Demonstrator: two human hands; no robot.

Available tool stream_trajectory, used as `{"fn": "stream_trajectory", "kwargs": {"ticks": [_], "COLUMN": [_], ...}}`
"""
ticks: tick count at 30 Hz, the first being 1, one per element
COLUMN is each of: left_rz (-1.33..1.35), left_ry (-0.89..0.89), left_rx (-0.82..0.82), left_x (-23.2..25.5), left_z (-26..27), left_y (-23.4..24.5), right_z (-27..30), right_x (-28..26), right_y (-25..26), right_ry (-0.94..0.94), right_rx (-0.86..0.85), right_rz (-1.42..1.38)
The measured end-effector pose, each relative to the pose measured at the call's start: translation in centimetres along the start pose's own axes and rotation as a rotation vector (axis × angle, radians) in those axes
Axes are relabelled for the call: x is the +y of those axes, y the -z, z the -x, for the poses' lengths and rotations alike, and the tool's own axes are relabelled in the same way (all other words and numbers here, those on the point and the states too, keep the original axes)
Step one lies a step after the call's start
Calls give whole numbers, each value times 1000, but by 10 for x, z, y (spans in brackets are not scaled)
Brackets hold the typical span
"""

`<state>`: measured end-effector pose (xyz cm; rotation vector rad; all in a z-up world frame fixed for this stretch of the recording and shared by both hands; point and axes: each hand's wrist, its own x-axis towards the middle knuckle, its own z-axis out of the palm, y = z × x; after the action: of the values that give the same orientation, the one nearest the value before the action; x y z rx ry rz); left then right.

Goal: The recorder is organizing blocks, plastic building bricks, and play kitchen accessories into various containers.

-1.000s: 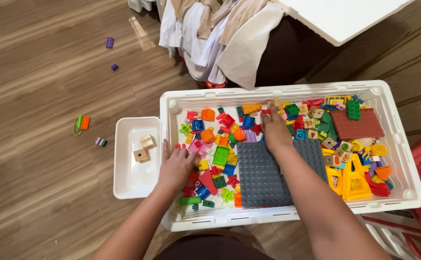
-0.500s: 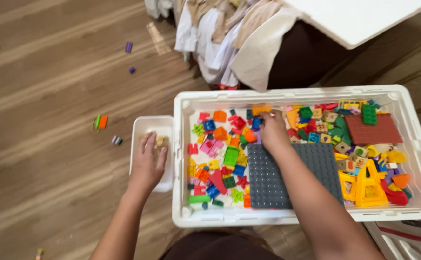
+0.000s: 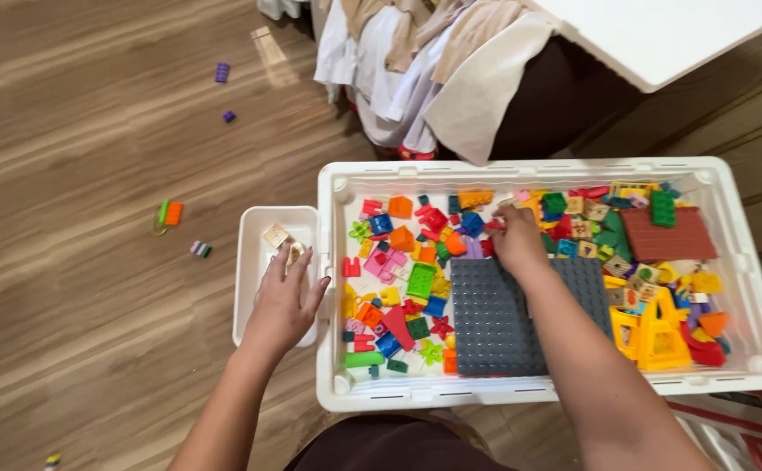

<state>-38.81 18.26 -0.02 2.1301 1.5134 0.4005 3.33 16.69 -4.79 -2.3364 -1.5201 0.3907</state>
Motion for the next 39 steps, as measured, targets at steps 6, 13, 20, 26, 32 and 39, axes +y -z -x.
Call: {"fn": "stream_trajectory", "kwargs": {"ticks": [6,13,20,26,32,39], "left_rz": [33,47,-2,211,500,1544], "left_ry": [-94,-392,-433,-368,-144,653], "left_rx": [95,17,-238,-154,-228,-325], "left_x": [47,83,93,103,125,102], "left_z": [-8,-5,11,4,-18,-31], "left_y": [-15,-52,-65,-75,-83,-67], "right_z": [9,-1,-22,-4,16,108], "right_x": [-50,-23,-15,20,13,-163], "right_y": [1,-9,56,-15,11,16], "right_ry": [100,138,-150,130,-181,241], "right_rx": [-269,-239,-303,-109,38,-297], "right_rz": [-21,39,278,319,-650,-827]}}
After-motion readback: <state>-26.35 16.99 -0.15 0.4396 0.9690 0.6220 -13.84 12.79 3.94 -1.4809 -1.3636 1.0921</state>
